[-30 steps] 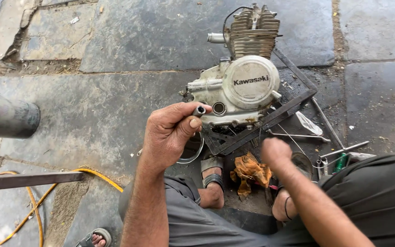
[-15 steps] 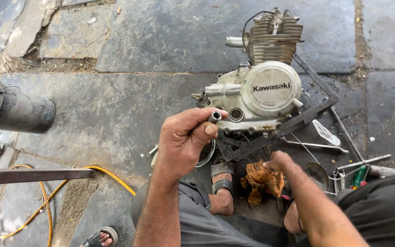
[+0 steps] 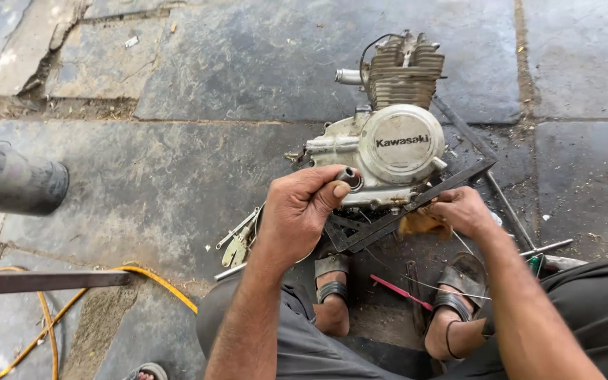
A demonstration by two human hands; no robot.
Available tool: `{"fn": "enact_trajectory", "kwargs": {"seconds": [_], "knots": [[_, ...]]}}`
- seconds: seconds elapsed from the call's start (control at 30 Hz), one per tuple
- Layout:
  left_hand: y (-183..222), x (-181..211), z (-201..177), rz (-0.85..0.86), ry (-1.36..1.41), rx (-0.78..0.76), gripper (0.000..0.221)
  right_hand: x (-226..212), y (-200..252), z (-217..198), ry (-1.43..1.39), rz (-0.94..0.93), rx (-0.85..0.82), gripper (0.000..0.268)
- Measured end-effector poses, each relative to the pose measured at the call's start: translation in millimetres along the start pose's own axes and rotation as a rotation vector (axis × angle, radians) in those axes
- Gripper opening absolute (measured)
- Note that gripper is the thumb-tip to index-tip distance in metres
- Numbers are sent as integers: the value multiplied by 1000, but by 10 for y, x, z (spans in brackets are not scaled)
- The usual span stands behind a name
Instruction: The person sits on the ground next to a disassembled Kawasaki motorcycle engine and cleans small metal parts, wiping them with an orange cloth. They then use a T-handle socket tool on the engine, working on bolts and components while other tools lie scattered on the ground.
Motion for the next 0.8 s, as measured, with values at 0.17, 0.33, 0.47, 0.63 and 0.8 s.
{"fn": "enact_trajectory", "kwargs": {"seconds": [0.17,0.33,0.47,0.63,0.8], "knots": [[-16,-27,112,-41,12,-61,31,-1054,911,-588,609,-457,315,9],[31,-24,237,-108,77,-200,30,-1333,1475,-804,-494,-771,319,6],[34,37,367,-2,22,-326,29,-1551,1460,-665,-900,-857,55,9],[28,9,450,-20,-49,-329,30,-1702,1409,-260,-743,-829,-136,8],[48,-5,473,3,-109,-289,28,-1841,1489,-195,-258,-799,59,14]]}}
Point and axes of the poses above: each hand's wrist, its own y-axis away from the middle knuckle, its own z-axis out of the palm, x = y × z, the point moved 3 cm from there along -y, towards the middle knuckle, and after that the axes turned 1 degree about -z, right-handed, at the moved point
